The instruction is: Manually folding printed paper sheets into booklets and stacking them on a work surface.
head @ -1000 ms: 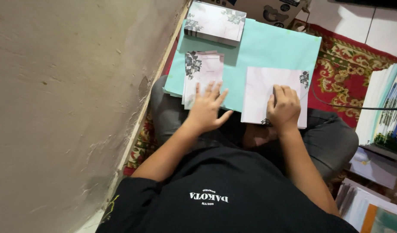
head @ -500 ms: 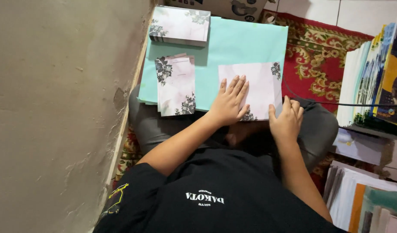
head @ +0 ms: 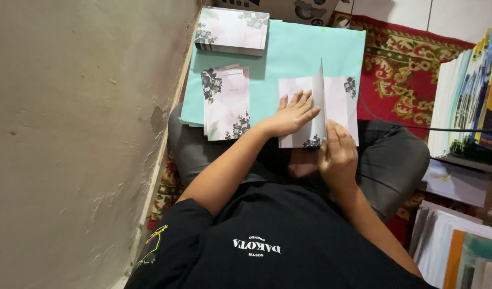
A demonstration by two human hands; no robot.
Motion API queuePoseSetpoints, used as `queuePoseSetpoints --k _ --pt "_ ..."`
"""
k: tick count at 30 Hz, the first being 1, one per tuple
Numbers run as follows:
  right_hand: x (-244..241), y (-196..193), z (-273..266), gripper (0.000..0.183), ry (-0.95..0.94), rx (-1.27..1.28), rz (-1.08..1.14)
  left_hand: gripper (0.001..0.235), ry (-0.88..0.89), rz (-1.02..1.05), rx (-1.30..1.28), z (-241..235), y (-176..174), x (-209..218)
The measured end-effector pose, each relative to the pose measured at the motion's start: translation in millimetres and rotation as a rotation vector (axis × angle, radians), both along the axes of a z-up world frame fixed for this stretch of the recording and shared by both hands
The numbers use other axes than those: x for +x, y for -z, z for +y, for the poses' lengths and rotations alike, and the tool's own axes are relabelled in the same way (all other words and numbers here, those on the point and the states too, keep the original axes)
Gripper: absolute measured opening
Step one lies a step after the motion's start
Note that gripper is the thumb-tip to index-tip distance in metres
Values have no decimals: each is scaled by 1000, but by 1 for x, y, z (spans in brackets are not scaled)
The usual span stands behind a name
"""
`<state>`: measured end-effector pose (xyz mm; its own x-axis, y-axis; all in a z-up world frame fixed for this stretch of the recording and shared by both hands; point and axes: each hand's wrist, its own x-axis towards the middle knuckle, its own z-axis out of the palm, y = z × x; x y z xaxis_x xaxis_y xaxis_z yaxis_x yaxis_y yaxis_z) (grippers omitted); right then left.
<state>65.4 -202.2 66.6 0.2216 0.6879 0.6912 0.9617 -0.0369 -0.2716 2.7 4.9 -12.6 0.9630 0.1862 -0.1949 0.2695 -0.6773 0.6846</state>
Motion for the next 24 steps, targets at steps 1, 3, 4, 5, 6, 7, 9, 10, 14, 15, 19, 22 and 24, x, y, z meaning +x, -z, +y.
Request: queuePoseSetpoints --k 1,3,4,5,6,7,9,10,14,15,19,22,24 --pt "0 0 2 38 -2 -3 0 80 -2 0 -3 -4 -12 -3" --pt "0 -1 6 40 -61 38 -30 94 -52 10 -98 -12 -38 -10" --pt "-1 1 6 40 -61 37 -30 94 -52 10 -99 -11 -38 -11" --pt "-2 2 6 42 -66 28 -14 92 -44 12 -109 -11 -38 -12" --pt "-1 3 8 43 -72 23 -3 91 -36 10 -114 -8 -40 -11" --pt "1 5 7 43 -71 27 -8 91 -36 5 -110 -8 -36 -10" --pt "4 8 3 49 -73 9 40 83 -7 22 -80 -7 -29 -10" --pt "7 8 1 49 -74 12 35 83 -9 17 -77 -8 -29 -10" --pt "23 -1 -7 65 -29 21 25 84 -17 -12 -65 -11 -30 -14" --pt "28 -5 -7 71 25 -23 -43 89 -25 -35 -103 -10 -31 -16" --pt "40 12 3 89 -45 -189 26 75 -17 -127 -102 -7 -15 -20" --pt "48 40 19 91 -348 -268 296 52 -17 -312 32 -8 -7 -24" --pt "47 46 25 100 -301 -445 212 69 -366 -353 -835 -5 28 -23"
